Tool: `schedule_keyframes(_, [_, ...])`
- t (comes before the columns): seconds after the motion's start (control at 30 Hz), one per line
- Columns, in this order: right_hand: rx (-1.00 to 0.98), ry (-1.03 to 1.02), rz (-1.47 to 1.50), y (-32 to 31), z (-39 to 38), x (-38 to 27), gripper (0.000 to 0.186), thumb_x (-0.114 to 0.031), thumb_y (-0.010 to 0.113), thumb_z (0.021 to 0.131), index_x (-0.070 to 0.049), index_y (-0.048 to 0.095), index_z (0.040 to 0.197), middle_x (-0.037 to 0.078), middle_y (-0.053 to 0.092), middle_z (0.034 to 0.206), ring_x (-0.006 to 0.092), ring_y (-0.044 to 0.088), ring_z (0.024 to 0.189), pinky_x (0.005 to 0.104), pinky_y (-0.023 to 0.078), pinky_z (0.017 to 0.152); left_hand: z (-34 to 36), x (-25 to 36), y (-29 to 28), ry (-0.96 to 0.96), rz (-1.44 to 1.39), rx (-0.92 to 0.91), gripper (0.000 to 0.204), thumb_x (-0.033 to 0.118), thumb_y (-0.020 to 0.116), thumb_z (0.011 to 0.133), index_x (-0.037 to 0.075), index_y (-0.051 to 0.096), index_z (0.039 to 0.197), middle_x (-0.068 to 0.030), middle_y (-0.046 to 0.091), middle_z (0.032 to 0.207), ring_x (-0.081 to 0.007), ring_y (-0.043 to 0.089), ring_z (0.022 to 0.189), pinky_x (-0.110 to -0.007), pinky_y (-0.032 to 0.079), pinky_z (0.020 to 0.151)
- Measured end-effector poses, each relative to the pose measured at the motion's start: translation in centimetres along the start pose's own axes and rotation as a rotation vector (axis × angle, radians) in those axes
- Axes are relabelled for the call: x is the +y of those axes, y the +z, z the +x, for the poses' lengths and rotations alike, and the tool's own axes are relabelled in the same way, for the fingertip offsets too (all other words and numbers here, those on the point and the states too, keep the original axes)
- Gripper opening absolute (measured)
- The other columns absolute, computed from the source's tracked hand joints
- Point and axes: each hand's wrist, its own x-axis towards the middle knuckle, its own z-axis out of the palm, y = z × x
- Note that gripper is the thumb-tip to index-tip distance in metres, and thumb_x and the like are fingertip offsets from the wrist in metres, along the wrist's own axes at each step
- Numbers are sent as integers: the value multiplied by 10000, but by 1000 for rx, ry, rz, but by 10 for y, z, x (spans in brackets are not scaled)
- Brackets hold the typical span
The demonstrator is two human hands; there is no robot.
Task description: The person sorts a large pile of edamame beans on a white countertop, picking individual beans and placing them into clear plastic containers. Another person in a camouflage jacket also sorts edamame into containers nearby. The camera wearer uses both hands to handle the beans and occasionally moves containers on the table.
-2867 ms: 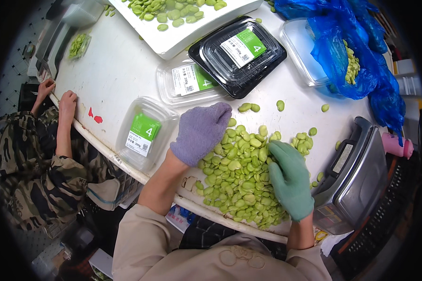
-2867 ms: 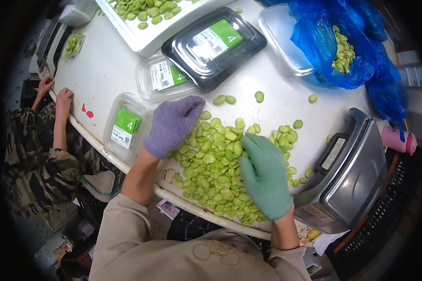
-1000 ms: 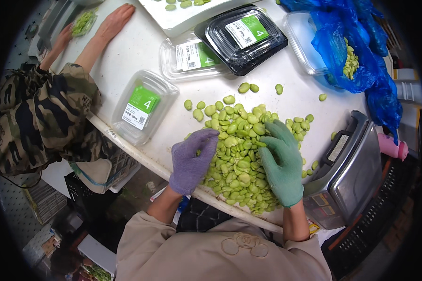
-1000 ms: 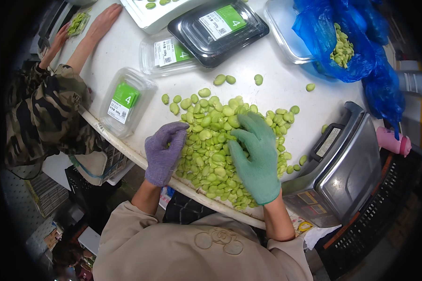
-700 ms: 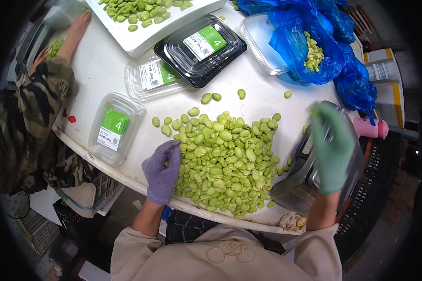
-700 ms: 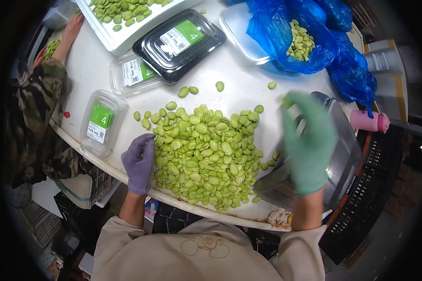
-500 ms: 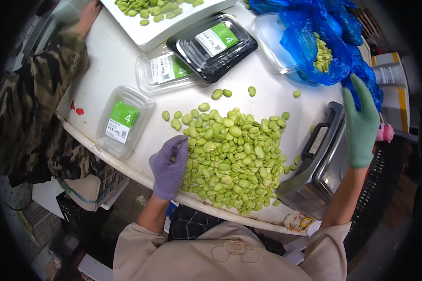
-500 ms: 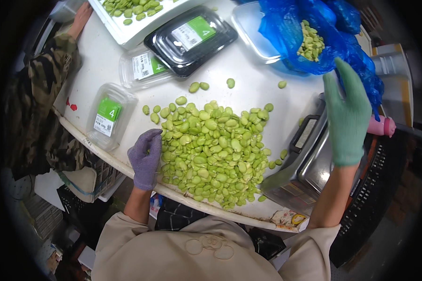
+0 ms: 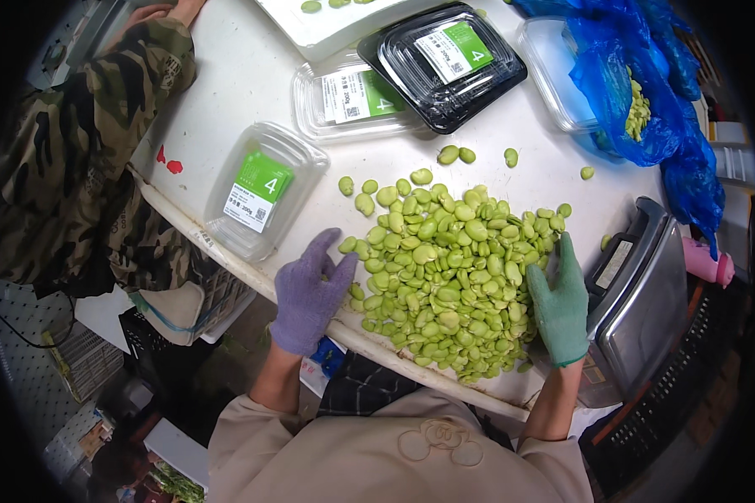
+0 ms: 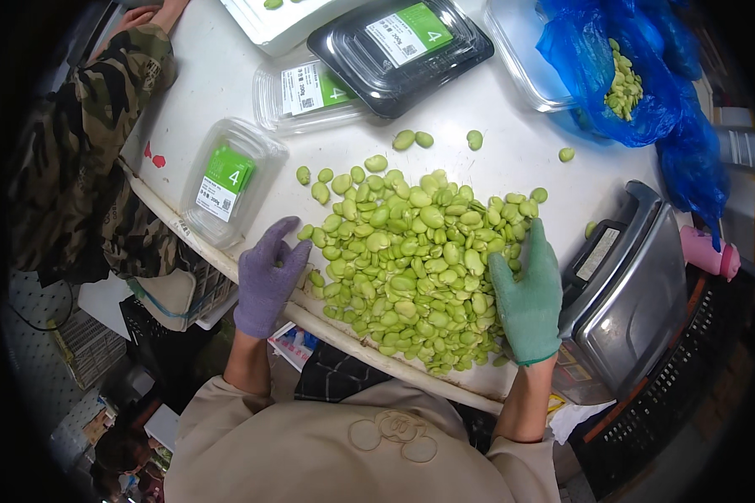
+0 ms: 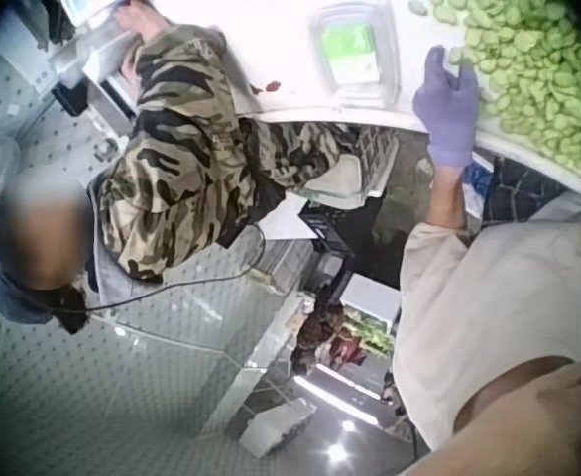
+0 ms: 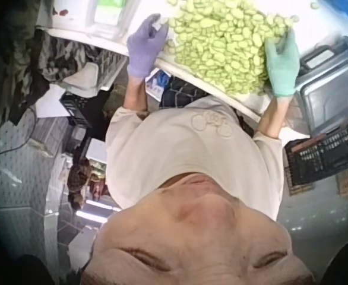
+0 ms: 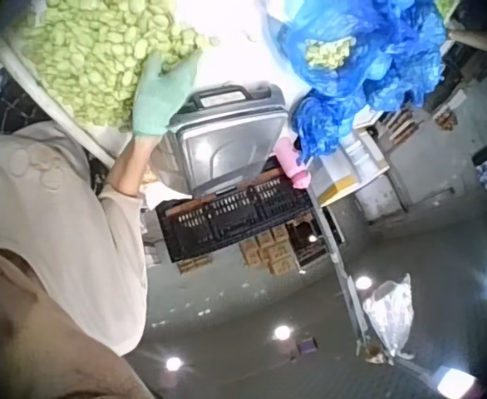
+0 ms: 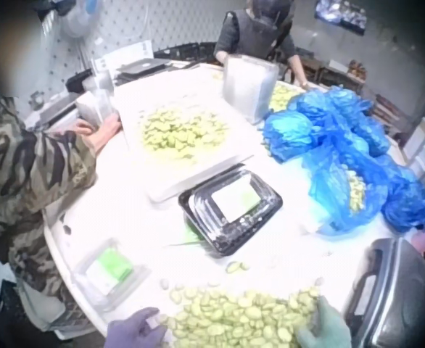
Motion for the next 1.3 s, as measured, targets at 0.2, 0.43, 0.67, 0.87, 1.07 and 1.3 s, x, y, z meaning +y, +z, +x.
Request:
schedule_keyframes(0.2, [-115,-91,141,19,-4,-16,804,-197,807,793,95,416,1432,264,590,1263,338,612,1138,391,471,1018,8,25,20,84,-105,-208,438,223,788,831,34,629,1192,-71,598,592,-219,611,503,-332,482,511])
schedule_keyframes(0.43, [-180,-96,255,36,6,-45,758,-247,761,849,66,412,1444,265,580,1337,327,566,1267,383,456,1047,26,52,41,253,-120,-261,418,237,782,841,54,641,1189,-111,622,635,-248,646,548,-360,503,545])
schedule_keyframes(0.67, [-203,-212,223,3,-10,-61,721,-198,753,856,33,426,1456,248,529,1417,303,552,1292,379,438,1072,20,72,24,259,-44,-275,528,317,736,871,54,575,1299,-58,619,560,-259,650,518,-375,504,511])
schedule_keyframes(0.87, [-169,-97,54,-39,-105,-11,772,-74,788,769,15,440,1452,245,491,1448,366,497,1338,423,411,1102,-35,56,-11,167,158,-268,735,356,761,849,-1,451,1412,-50,584,534,-244,595,438,-366,459,444])
schedule_keyframes(1.07, [-178,-307,-185,17,-156,48,1011,-166,860,700,4,268,1502,314,321,1509,527,326,1381,601,305,1125,-102,52,14,250,333,-455,978,414,829,753,-53,359,1472,-67,584,565,-258,605,482,-374,468,474])
schedule_keyframes(1.3, [-34,-390,-179,64,-124,41,950,-353,863,680,49,370,1386,314,347,1467,535,343,1320,649,271,1085,-88,60,43,335,334,-396,1002,391,828,749,-62,321,1484,-115,603,612,-298,617,514,-394,473,486])
